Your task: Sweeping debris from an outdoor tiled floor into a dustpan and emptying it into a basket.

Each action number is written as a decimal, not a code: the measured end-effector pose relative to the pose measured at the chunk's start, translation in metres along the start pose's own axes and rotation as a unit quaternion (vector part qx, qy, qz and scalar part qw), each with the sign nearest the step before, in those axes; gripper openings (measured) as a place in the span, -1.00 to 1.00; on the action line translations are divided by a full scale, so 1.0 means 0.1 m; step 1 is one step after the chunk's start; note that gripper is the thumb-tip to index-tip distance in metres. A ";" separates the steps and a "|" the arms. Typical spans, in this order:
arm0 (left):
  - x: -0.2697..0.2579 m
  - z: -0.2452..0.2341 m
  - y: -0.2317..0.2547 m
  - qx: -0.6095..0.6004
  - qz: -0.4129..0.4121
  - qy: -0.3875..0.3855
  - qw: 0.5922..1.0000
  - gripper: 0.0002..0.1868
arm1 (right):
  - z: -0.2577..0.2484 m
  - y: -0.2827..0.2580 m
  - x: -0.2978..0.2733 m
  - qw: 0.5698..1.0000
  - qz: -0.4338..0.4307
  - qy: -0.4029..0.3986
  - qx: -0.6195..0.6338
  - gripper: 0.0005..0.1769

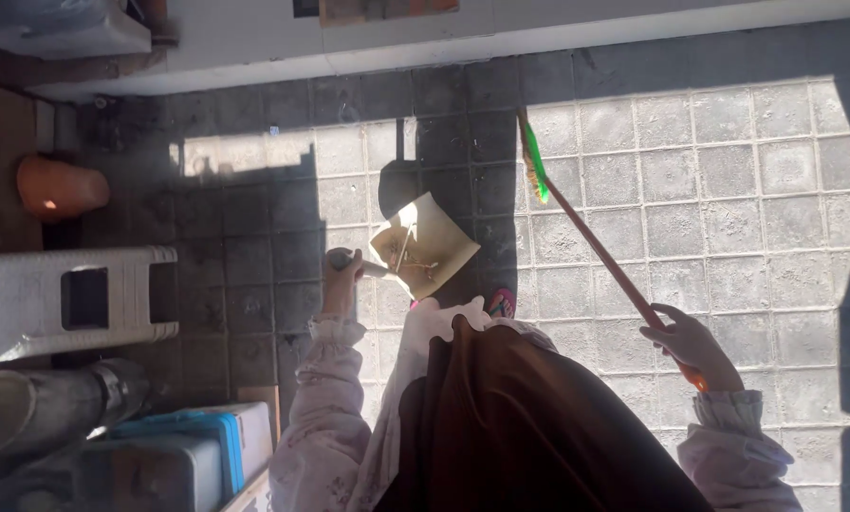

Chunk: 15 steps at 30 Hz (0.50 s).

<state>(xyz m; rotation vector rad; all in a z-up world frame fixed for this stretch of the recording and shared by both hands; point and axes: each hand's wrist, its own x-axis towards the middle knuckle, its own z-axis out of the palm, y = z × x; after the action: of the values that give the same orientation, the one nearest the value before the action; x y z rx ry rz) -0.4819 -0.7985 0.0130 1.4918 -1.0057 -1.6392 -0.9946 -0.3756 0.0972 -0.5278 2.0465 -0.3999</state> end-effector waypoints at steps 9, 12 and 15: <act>0.41 -0.23 0.30 -0.061 0.008 0.074 0.995 -0.67 | -0.44 -0.60 0.78 0.979 0.028 0.073 -0.190 -0.24; 0.69 -0.26 0.27 -0.068 -0.002 0.079 0.995 -0.68 | -0.01 -0.75 1.28 0.973 -0.022 0.104 -0.203 -0.36; 0.90 -0.15 0.29 -0.080 0.020 0.068 0.994 -0.61 | 0.59 -1.32 1.60 0.962 0.007 0.100 -0.253 -0.52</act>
<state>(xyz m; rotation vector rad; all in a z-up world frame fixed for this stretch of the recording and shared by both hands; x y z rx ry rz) -0.4759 -0.8923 -0.0029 1.4460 -0.8046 -1.5305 -0.9890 -0.5750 0.0149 -0.8035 2.3539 0.0957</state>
